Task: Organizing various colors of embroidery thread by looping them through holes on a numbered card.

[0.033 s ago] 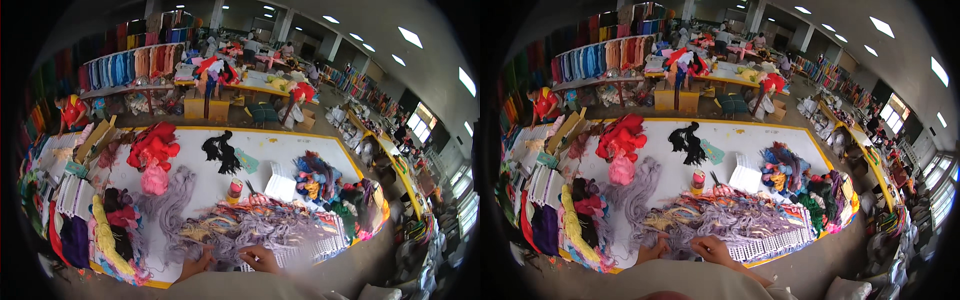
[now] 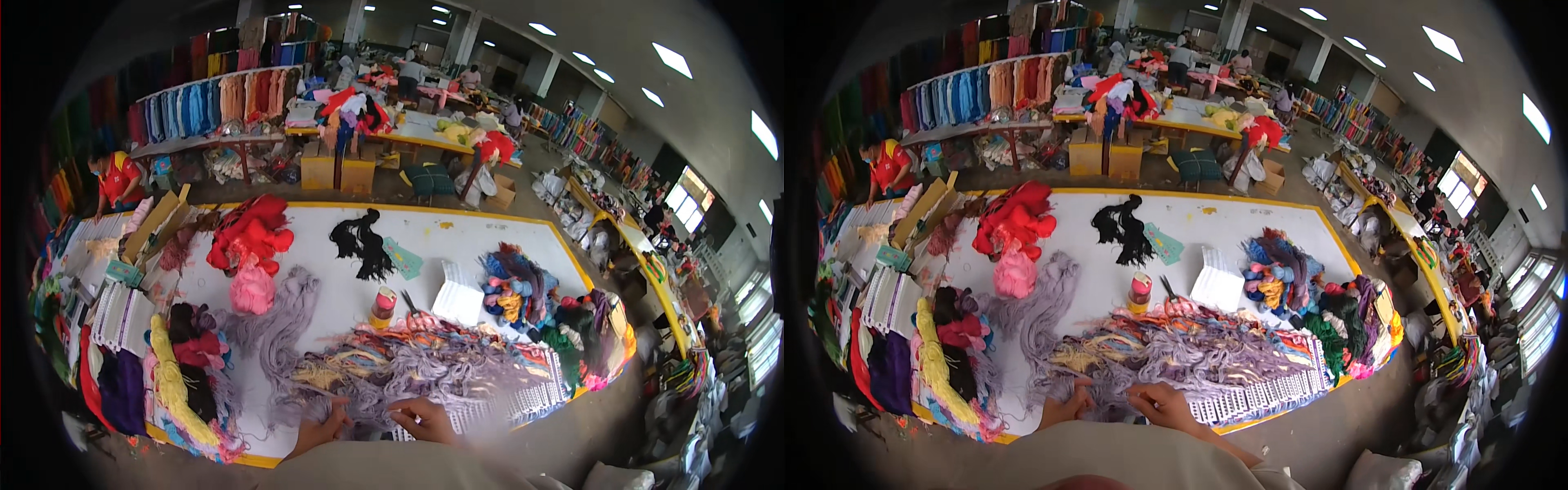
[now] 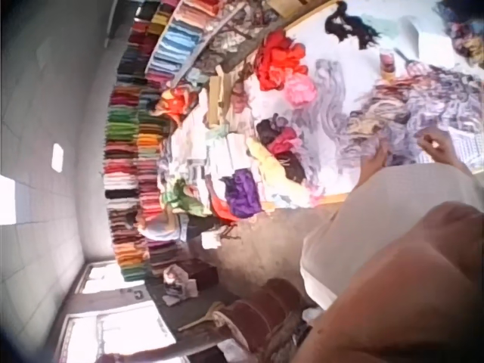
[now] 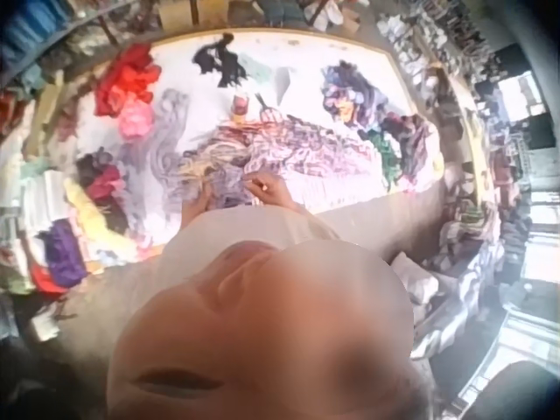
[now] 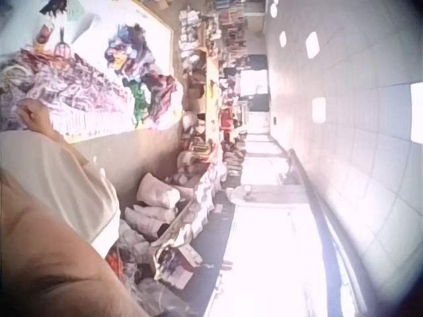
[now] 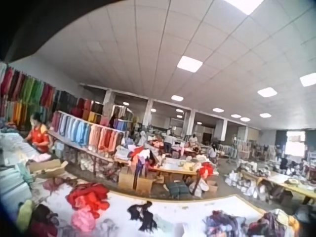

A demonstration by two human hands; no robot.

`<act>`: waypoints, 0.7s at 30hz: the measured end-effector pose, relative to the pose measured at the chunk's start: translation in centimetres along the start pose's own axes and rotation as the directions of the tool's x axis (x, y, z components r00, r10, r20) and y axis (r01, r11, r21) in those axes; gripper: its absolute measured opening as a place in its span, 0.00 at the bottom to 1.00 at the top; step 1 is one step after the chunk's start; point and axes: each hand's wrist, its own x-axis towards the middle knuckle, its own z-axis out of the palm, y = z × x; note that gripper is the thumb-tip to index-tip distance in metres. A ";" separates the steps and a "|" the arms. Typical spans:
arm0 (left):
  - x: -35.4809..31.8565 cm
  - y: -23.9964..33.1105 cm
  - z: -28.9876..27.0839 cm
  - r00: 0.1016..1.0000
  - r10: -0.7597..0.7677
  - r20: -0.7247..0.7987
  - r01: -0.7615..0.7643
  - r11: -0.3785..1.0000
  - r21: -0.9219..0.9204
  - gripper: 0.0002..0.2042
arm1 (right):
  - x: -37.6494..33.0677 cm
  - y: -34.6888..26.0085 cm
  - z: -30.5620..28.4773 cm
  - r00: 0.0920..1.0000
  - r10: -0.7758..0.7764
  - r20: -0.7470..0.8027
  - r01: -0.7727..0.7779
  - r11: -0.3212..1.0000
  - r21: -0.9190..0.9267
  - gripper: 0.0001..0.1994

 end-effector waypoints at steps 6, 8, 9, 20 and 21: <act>0.9 -1.9 1.3 0.999 0.018 -0.039 -0.016 0.998 0.057 0.14 | -2.5 2.9 1.0 0.899 0.155 0.411 -0.252 0.948 0.194 0.13; 1.3 -1.5 2.2 0.997 0.012 -0.077 -0.009 0.999 0.038 0.13 | -2.8 3.4 0.5 0.758 0.202 0.620 -0.438 0.862 0.254 0.15; 1.8 -1.8 2.4 0.996 0.014 -0.093 -0.011 0.999 0.032 0.13 | -3.8 4.1 0.2 0.700 0.196 0.687 -0.555 0.755 0.350 0.16; 8.6 1.1 5.2 0.943 0.160 -0.292 -0.135 0.986 0.102 0.21 | -12.0 8.5 -13.5 0.654 0.287 0.700 -0.701 0.578 0.418 0.19; 9.1 2.6 6.4 0.911 0.232 -0.341 -0.211 0.973 0.099 0.23 | -12.7 9.8 -15.3 0.654 0.306 0.692 -0.703 0.584 0.406 0.19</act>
